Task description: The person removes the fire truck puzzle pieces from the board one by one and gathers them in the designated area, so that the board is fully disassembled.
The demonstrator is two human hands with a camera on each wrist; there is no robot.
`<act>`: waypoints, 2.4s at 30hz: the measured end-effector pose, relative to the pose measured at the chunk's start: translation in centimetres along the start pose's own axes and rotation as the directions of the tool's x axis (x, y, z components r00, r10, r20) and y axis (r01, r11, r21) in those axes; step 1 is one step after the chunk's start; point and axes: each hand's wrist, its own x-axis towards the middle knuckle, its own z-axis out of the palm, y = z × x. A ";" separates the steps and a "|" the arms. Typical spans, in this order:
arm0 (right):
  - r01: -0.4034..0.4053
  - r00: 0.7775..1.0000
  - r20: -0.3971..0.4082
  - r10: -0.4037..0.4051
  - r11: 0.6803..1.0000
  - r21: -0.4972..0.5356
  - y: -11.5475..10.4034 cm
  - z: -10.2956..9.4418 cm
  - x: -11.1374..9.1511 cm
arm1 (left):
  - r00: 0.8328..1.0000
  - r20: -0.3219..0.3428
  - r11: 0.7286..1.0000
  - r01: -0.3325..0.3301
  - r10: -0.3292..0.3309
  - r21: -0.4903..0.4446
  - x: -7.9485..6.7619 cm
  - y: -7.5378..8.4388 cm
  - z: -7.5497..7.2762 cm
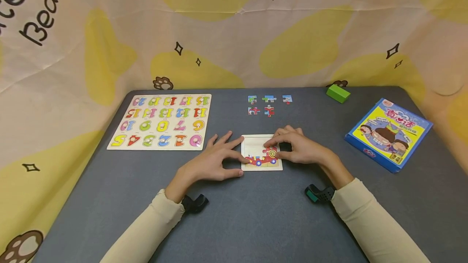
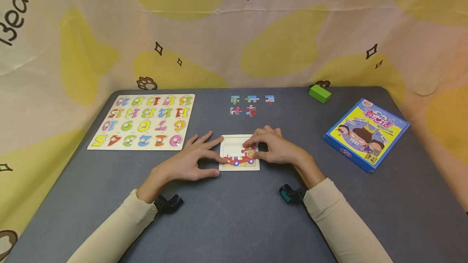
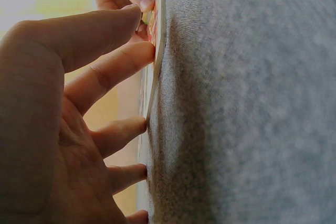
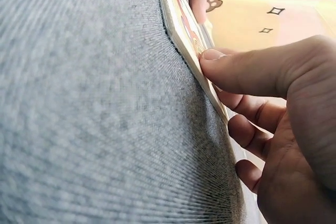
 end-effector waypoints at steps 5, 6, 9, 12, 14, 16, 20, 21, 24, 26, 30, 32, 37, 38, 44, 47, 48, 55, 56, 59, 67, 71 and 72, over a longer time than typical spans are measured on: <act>0.012 1.000 0.001 -0.012 1.000 0.010 -0.1 -0.1 0.0 | 1.000 -0.001 1.000 0.002 -0.002 -0.001 0.0 0.0 0.0; 0.012 1.000 0.003 -0.012 1.000 0.011 -0.1 -0.1 0.0 | 1.000 -0.002 1.000 0.001 -0.001 -0.003 0.0 0.0 0.0; 0.008 1.000 0.012 -0.008 1.000 0.010 -0.1 -0.1 0.0 | 1.000 -0.001 1.000 0.002 -0.002 -0.006 0.0 0.0 0.0; 0.001 1.000 0.022 -0.001 1.000 0.006 -0.1 -0.2 -0.1 | 1.000 -0.001 1.000 0.000 0.000 -0.008 0.1 0.0 0.0; 0.000 1.000 0.026 0.000 1.000 0.005 -0.2 -0.2 -0.1 | 1.000 -0.001 1.000 0.001 -0.001 -0.009 0.1 0.0 0.0; 0.000 1.000 0.026 -0.001 1.000 0.005 -0.2 -0.2 -0.1 | 1.000 -0.001 1.000 0.001 -0.001 -0.008 0.1 0.0 0.0; 0.004 1.000 0.023 -0.005 1.000 0.010 -0.2 -0.1 0.0 | 1.000 -0.003 1.000 0.001 -0.001 -0.012 0.0 -0.1 0.1; 0.005 1.000 0.023 -0.005 1.000 0.012 -0.2 -0.1 0.0 | 1.000 -0.004 1.000 0.001 -0.001 -0.013 0.0 -0.1 0.1; 0.006 1.000 0.021 -0.006 1.000 0.023 -0.2 -0.1 0.1 | 1.000 -0.005 1.000 -0.001 0.001 -0.017 0.0 -0.1 0.0; 0.005 1.000 0.019 -0.006 1.000 0.030 -0.1 -0.1 0.1 | 1.000 -0.005 1.000 -0.001 0.001 -0.015 0.0 -0.1 0.0; 0.004 1.000 0.015 -0.005 0.999 0.038 0.1 0.0 0.0 | 1.000 -0.004 1.000 0.000 0.000 -0.010 0.0 -0.2 0.1; 0.006 1.000 0.013 -0.007 0.999 0.040 0.1 0.0 0.0 | 1.000 -0.005 1.000 -0.001 0.001 -0.007 0.0 -0.2 0.1; 0.004 1.000 0.012 -0.005 0.999 0.050 0.3 0.0 0.0 | 1.000 -0.007 1.000 -0.007 0.007 -0.013 0.0 -0.2 0.1; 0.003 1.000 0.010 -0.003 0.999 0.050 0.3 0.0 0.0 | 1.000 -0.006 1.000 -0.008 0.008 -0.015 0.0 -0.2 0.1; -0.001 1.000 -0.014 0.002 0.999 0.044 0.5 -0.1 0.0 | 1.000 -0.009 1.000 -0.014 0.014 -0.019 0.0 -0.2 0.1; 0.005 0.999 -0.050 -0.002 0.999 0.050 0.8 -0.1 0.0 | 1.000 -0.013 1.000 -0.012 0.012 -0.015 -0.1 -0.1 0.0; 0.005 0.998 -0.066 -0.002 0.999 0.052 1.0 0.0 -0.1 | 1.000 -0.012 1.000 -0.011 0.010 -0.012 -0.1 -0.1 0.0; -0.035 0.987 -0.157 0.043 0.998 0.050 2.7 -0.8 -0.3 | 1.000 -0.004 1.000 -0.002 0.002 -0.005 0.0 0.1 0.1; -0.049 0.985 -0.164 0.056 0.998 0.046 3.0 -1.0 -0.3 | 1.000 -0.005 1.000 -0.001 0.001 -0.005 0.0 0.1 0.1; -0.104 0.976 -0.191 0.106 0.994 0.017 3.9 -1.7 -0.2 | 1.000 -0.011 1.000 0.000 0.000 -0.006 -0.1 0.1 0.2; -0.173 0.962 -0.216 0.165 0.985 -0.022 5.9 -3.4 1.0 | 1.000 -0.012 1.000 0.001 -0.001 -0.007 -0.2 0.0 0.3; -0.197 0.956 -0.226 0.189 0.980 -0.012 6.4 -3.9 1.6 | 1.000 -0.014 1.000 0.005 -0.005 -0.007 -0.2 -0.1 0.3; -0.208 0.952 -0.232 0.201 0.978 -0.004 6.5 -4.0 1.6 | 1.000 -0.015 1.000 0.003 -0.004 -0.008 -0.2 -0.1 0.3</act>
